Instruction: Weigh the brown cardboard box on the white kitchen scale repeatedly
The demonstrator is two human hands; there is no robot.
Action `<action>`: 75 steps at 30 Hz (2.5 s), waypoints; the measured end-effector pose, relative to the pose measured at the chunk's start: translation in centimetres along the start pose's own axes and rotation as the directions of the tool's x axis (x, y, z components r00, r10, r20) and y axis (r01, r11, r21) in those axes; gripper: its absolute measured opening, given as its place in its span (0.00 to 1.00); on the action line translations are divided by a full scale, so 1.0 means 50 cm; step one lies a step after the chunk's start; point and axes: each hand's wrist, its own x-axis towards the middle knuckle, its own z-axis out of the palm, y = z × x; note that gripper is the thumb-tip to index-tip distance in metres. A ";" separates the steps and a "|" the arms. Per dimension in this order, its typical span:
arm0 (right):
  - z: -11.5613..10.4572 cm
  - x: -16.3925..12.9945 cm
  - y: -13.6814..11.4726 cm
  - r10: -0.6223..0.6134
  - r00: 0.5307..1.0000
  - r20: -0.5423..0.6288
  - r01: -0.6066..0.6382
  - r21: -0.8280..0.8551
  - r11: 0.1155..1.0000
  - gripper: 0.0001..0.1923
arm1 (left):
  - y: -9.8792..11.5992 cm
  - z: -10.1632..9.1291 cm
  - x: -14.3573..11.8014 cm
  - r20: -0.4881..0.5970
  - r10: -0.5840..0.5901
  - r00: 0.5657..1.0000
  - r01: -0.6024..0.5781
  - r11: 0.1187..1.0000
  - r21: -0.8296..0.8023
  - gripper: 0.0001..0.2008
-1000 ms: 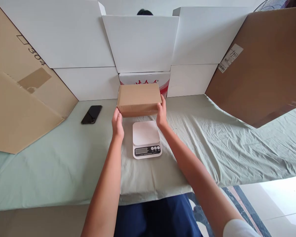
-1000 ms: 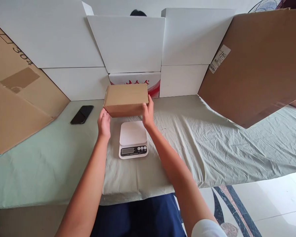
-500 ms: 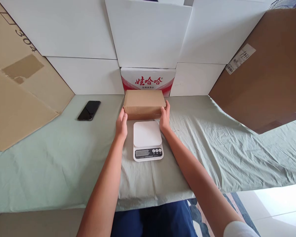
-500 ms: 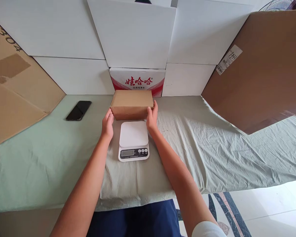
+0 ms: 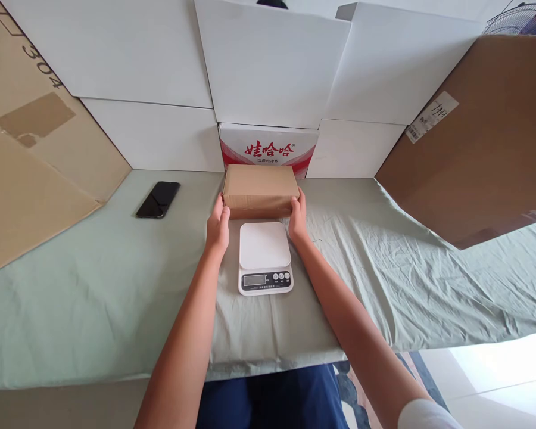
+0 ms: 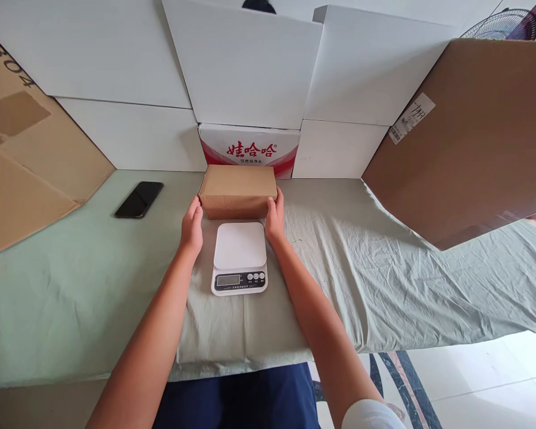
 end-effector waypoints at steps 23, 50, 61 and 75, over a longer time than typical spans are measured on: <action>0.014 0.019 -0.018 -0.091 0.993 0.069 0.091 0.008 0.996 0.25 | 0.022 0.001 0.020 0.074 0.119 0.990 -0.122 0.992 0.039 0.34; -0.079 -0.240 -0.096 -0.187 0.982 0.015 0.188 -0.006 0.982 0.30 | 0.139 -0.068 -0.262 0.156 0.149 0.976 -0.151 0.989 0.001 0.43; -0.080 -0.244 -0.092 -0.206 0.978 0.017 0.207 -0.067 0.976 0.29 | 0.139 -0.065 -0.261 0.136 0.133 0.982 -0.132 0.991 -0.015 0.44; -0.076 -0.247 -0.098 -0.173 0.985 -0.002 0.173 -0.009 0.985 0.28 | 0.141 -0.063 -0.256 0.164 0.154 0.974 -0.153 0.988 -0.021 0.42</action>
